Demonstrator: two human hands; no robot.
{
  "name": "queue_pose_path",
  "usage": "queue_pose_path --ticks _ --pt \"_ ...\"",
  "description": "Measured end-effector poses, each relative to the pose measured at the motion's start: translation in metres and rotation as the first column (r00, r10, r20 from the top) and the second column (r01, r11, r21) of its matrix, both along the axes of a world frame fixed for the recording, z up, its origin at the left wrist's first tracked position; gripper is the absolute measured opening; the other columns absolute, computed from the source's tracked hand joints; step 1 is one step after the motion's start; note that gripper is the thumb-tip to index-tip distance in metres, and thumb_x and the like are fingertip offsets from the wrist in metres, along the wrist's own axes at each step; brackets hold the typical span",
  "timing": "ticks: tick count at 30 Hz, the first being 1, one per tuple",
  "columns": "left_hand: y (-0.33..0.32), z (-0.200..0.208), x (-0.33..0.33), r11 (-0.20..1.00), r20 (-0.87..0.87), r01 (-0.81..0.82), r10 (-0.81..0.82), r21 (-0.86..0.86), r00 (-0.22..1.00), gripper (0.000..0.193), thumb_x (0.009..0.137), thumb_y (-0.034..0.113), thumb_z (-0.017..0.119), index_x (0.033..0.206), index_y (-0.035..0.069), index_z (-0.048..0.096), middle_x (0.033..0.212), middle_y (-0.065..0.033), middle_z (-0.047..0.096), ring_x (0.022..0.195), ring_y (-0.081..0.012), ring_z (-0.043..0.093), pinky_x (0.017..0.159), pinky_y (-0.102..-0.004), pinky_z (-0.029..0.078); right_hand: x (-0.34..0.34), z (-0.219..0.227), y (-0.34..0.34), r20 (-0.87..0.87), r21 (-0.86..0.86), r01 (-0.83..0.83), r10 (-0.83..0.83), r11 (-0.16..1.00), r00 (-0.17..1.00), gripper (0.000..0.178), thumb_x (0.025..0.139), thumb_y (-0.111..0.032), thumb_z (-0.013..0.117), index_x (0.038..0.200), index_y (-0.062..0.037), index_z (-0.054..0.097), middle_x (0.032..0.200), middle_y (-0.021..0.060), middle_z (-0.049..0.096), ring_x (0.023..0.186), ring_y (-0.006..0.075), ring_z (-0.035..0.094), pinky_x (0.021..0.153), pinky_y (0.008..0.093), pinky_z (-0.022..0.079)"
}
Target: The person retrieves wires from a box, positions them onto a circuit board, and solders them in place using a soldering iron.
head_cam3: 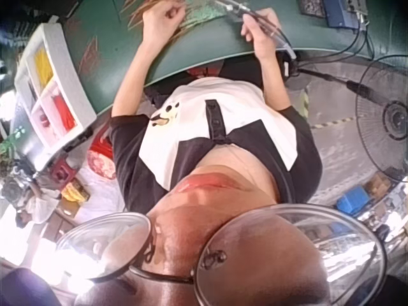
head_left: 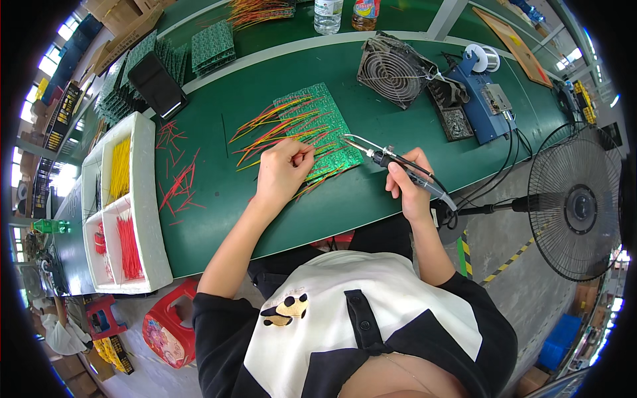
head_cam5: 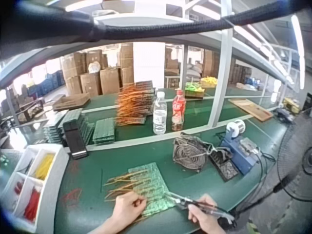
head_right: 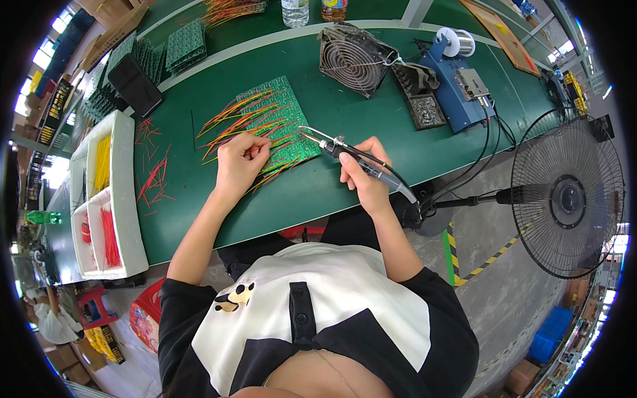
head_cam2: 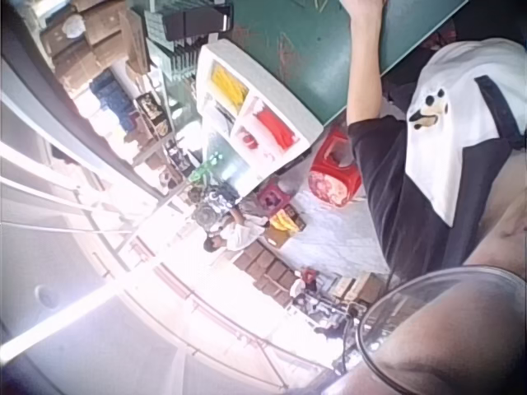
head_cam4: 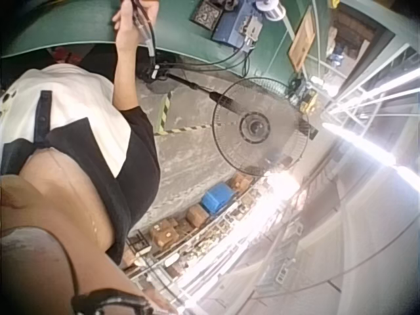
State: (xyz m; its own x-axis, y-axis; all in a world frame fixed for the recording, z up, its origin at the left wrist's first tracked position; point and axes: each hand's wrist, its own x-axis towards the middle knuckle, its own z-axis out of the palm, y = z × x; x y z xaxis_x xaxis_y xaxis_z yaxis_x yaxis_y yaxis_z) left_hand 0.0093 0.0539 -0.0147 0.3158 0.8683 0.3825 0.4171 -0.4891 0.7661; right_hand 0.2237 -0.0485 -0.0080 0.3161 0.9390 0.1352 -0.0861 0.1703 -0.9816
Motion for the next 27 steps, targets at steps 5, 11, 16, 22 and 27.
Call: queue_pose_path --ticks 5,11,16,22,27 --pt "0.000 0.000 0.000 1.000 -0.002 0.004 -0.004 0.009 1.000 0.004 0.073 0.002 0.068 0.075 0.000 0.065 0.060 -0.0022 0.052 0.051 -0.0056 0.042 0.047 -0.0213 0.036 -0.001 -0.002 0.000 -0.082 0.062 0.125 -0.120 0.990 0.989 0.019 0.085 -0.012 0.062 0.083 -0.0056 0.044 0.057 0.0056 0.055 0.042 0.0054 0.043 0.040 0.0180 0.033" --pt "0.000 0.002 0.000 0.999 -0.031 0.012 -0.010 0.045 0.999 0.004 0.073 0.002 0.067 0.076 0.000 0.064 0.060 -0.0026 0.052 0.051 -0.0060 0.042 0.046 -0.0216 0.036 -0.002 -0.003 0.003 -0.105 0.077 0.294 -0.286 0.953 0.953 0.018 0.086 -0.012 0.061 0.084 -0.0052 0.044 0.058 0.0056 0.054 0.043 0.0058 0.042 0.040 0.0186 0.032" --pt "-0.002 0.007 0.000 0.999 -0.039 0.038 -0.037 0.024 0.999 0.005 0.075 0.004 0.064 0.079 0.001 0.064 0.065 -0.0078 0.055 0.049 -0.0163 0.050 0.048 -0.0278 0.041 0.000 -0.005 0.002 -0.130 0.099 0.347 -0.334 0.933 0.934 0.016 0.087 -0.014 0.060 0.086 -0.0053 0.046 0.061 0.0046 0.053 0.045 0.0066 0.044 0.041 0.0179 0.033" --pt "-0.004 0.016 -0.005 0.978 -0.183 0.037 0.002 0.207 0.983 0.007 0.077 0.006 0.065 0.083 0.004 0.066 0.070 -0.0076 0.057 0.056 -0.0209 0.053 0.051 -0.0321 0.043 -0.001 -0.005 0.003 -0.146 0.122 0.383 -0.365 0.916 0.920 0.019 0.087 -0.014 0.059 0.086 -0.0037 0.043 0.060 0.0071 0.054 0.045 0.0065 0.043 0.042 0.0193 0.034" --pt "-0.005 0.034 -0.004 0.839 -0.184 0.076 0.029 0.540 0.983 0.012 0.076 0.003 0.064 0.088 0.004 0.068 0.069 -0.0062 0.056 0.058 -0.0214 0.051 0.052 -0.0319 0.042 0.001 -0.006 0.000 -0.154 0.143 0.419 -0.398 0.897 0.904 0.022 0.088 -0.015 0.059 0.087 -0.0037 0.041 0.061 0.0088 0.055 0.045 0.0083 0.046 0.044 0.0205 0.037"
